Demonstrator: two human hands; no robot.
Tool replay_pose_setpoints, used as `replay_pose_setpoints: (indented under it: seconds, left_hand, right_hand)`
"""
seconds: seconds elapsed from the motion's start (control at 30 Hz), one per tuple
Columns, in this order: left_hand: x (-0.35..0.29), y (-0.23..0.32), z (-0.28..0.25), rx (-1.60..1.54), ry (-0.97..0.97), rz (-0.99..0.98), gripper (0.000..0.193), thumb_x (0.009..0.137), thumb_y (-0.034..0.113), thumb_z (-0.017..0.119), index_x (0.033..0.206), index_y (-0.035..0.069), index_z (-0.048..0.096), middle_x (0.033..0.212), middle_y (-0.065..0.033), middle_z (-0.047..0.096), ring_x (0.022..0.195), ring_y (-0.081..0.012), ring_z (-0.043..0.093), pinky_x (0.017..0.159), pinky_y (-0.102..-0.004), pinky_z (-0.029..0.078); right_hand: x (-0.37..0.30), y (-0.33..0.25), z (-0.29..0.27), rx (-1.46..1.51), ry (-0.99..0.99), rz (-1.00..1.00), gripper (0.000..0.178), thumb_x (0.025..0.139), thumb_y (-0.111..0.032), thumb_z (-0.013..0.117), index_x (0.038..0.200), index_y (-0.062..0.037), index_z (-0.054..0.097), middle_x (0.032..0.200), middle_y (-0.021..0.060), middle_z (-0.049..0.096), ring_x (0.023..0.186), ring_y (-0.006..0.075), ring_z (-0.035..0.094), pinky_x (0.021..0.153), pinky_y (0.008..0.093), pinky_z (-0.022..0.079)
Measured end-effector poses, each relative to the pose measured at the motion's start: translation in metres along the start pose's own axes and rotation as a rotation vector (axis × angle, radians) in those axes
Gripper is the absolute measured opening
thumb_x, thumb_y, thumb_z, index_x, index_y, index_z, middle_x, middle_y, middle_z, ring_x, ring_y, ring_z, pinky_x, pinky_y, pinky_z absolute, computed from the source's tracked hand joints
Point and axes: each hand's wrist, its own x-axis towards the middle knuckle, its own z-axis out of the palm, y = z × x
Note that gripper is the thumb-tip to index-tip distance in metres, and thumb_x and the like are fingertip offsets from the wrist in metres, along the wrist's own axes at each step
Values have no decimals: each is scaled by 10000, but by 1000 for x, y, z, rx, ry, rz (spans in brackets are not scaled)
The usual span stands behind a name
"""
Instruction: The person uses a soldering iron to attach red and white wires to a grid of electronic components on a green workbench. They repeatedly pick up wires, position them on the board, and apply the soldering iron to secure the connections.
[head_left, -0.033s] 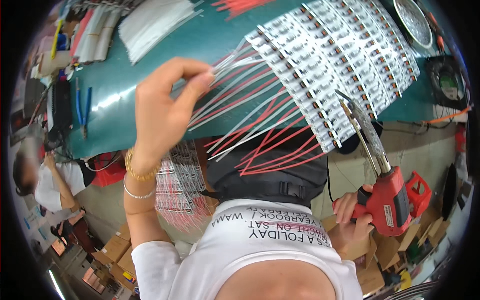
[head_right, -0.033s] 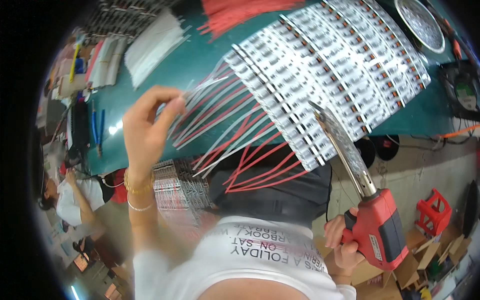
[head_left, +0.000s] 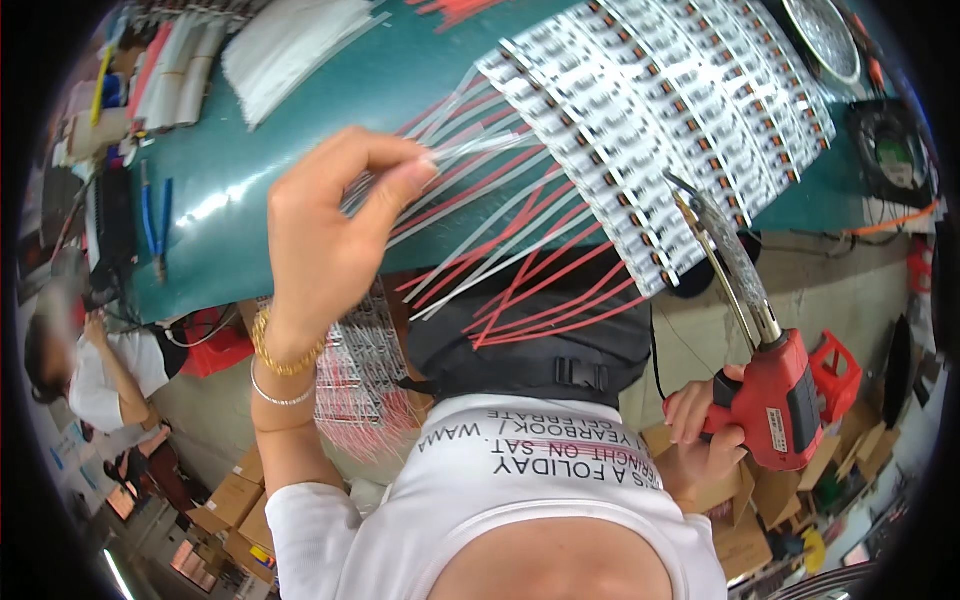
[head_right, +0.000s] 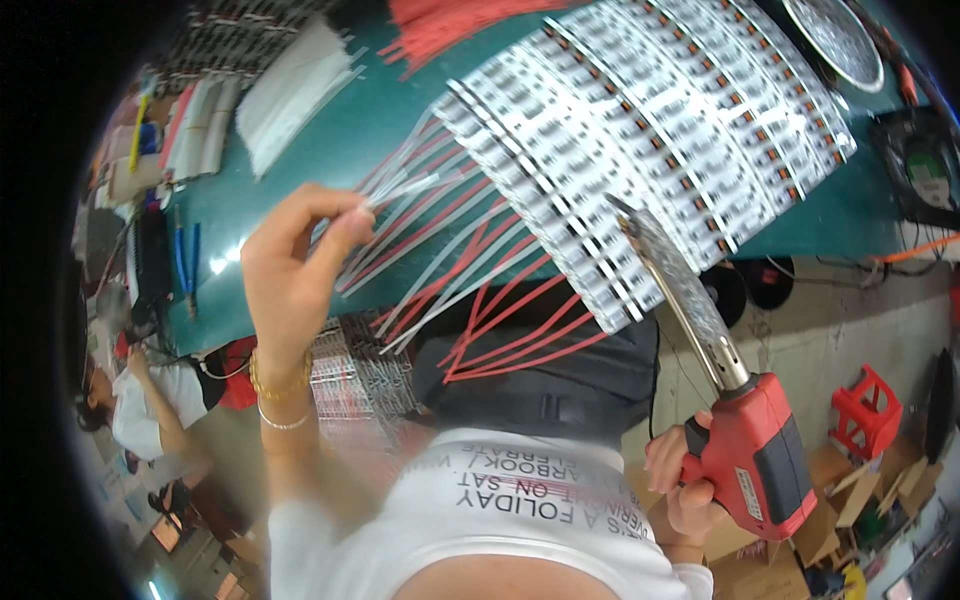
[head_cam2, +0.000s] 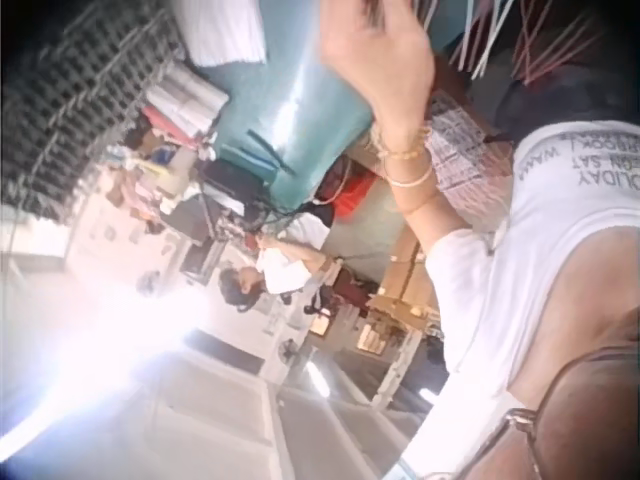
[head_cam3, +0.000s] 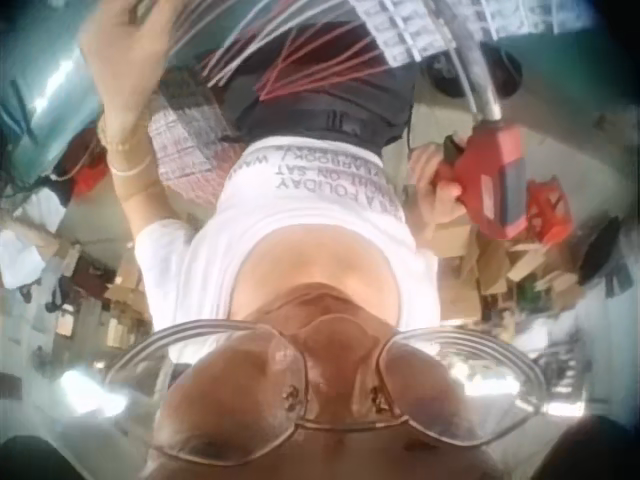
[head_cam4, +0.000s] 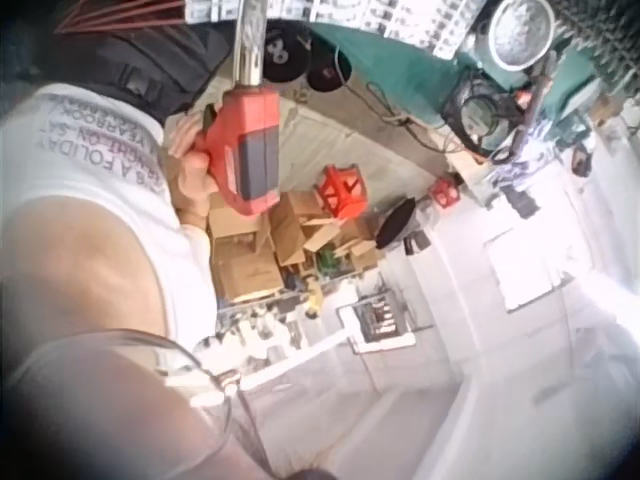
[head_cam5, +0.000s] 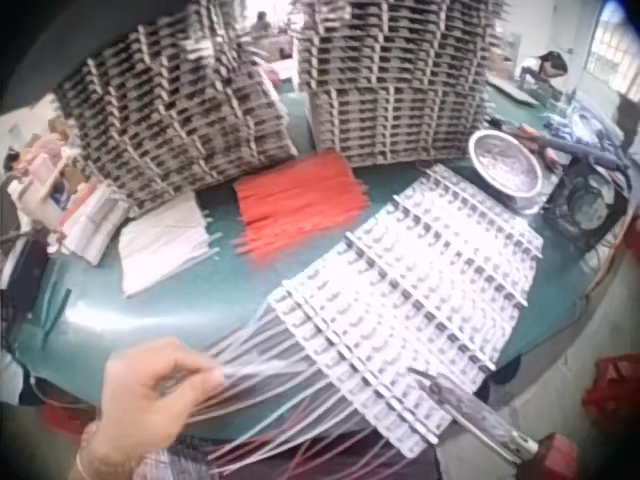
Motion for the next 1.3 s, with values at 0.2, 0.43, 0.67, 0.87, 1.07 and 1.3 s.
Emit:
replay_pose_setpoints:
  seconds: [0.2,0.43,0.67,0.87,1.07,1.3]
  left_hand:
    - [-39,24,41,78,-118,169,143,730,30,749,704,77,616,648,-16,588,636,-192,549,833,-366,384]
    - [-42,24,44,78,-182,161,129,705,1,731,696,50,613,642,-17,554,618,-165,510,908,-396,388]
    - [-44,23,46,102,-164,167,132,706,-4,725,691,56,608,642,-13,555,617,-170,495,886,-397,380]
    - [-43,23,48,101,-163,179,134,704,-6,725,691,54,606,642,-14,554,621,-178,483,860,-389,379]
    - [-43,23,47,120,-157,199,136,702,-2,729,686,55,606,636,-16,547,618,-181,484,855,-388,384]
    - [-42,23,50,115,-162,197,132,699,4,740,698,62,622,656,-10,577,637,-175,507,862,-373,379]
  right_hand:
    - [-19,-5,-5,-36,31,103,760,838,-610,603,1275,-11,434,503,-14,425,470,131,466,521,301,387]
    - [-36,6,-16,-38,-3,47,775,828,-622,606,1271,-10,433,504,-15,431,466,130,466,512,294,381]
    - [-38,11,-23,-48,-49,51,789,818,-634,608,1268,-9,433,505,-16,438,461,129,465,503,288,374]
    - [-40,10,-28,-43,-64,29,801,810,-644,610,1265,-9,433,506,-17,443,456,128,465,495,283,369]
    - [-40,10,-31,-25,-85,1,814,801,-654,612,1262,-8,433,506,-18,449,452,127,464,487,278,364]
    - [-39,10,-32,-18,-87,-15,828,791,-666,614,1259,-7,432,507,-19,455,447,126,463,478,272,357]
